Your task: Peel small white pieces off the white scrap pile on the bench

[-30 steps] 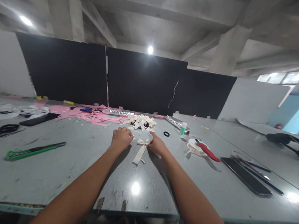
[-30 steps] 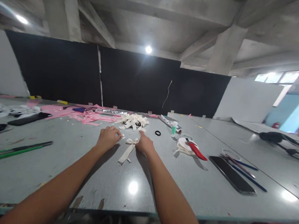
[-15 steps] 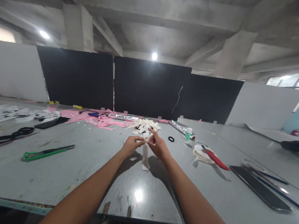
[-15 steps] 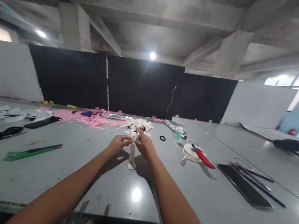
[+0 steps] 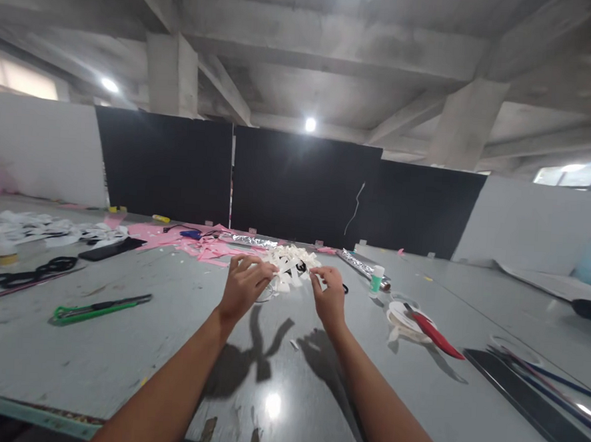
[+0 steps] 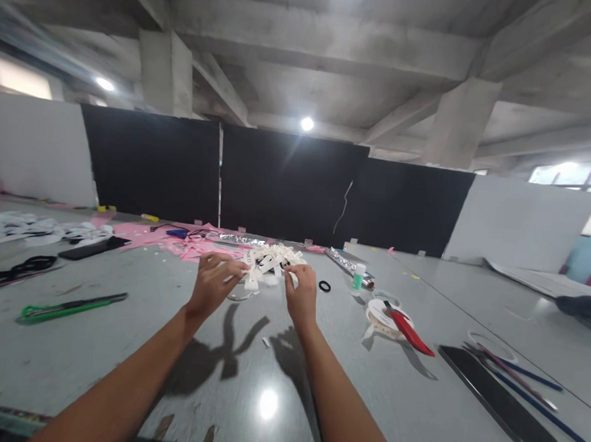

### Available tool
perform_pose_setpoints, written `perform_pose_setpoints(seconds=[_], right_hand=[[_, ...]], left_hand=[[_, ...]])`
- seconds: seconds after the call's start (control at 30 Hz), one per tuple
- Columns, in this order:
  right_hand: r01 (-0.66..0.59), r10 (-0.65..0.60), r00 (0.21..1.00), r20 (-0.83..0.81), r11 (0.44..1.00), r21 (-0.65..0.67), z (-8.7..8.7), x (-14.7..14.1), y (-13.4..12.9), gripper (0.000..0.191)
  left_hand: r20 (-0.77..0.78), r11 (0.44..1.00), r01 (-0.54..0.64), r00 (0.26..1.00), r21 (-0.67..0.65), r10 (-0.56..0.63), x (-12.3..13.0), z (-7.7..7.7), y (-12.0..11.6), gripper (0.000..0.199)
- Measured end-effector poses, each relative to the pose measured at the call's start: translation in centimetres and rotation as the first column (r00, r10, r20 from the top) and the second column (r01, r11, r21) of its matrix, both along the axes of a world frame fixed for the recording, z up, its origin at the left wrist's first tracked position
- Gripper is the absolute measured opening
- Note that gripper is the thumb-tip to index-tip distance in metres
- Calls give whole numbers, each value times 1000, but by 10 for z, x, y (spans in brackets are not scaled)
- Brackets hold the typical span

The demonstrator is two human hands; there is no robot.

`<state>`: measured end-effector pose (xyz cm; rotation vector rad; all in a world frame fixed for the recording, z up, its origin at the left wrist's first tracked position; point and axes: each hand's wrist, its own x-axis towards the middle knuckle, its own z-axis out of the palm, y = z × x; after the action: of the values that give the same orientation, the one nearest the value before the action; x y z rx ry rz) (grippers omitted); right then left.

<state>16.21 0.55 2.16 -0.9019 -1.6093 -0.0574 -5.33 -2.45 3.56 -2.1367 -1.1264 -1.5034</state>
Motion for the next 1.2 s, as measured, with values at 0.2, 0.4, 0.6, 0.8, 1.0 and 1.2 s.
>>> perform_pose_setpoints(seconds=[0.2,0.4,0.6,0.8,1.0,1.2], right_hand=[[-30,30,1000,4,998,47,5,0,-5,17],[-31,30,999,-21,999,-29,-2,-3,-2,16],[-45,43,997,-62,998,-42,-1,-3,-8,24],[-116,113,990,88,992,38,6,-8,-14,15],[-136,126,959,253,990,22,4,-12,-14,22],[-227,239,945,223,971,-79,0,-13,-13,26]], left_hand=[[25,997,-37,999,68,35,2,1,-4,13],[114,999,33,993,17,-34,7,4,-4,14],[420,945,175,906,-276,-45,16,-12,16,19],[675,705,518,734,-484,-76,27,-22,24,29],[756,565,643,652,-517,-51,31,-22,23,51],[645,609,567,755,-554,-117,31,-23,19,44]])
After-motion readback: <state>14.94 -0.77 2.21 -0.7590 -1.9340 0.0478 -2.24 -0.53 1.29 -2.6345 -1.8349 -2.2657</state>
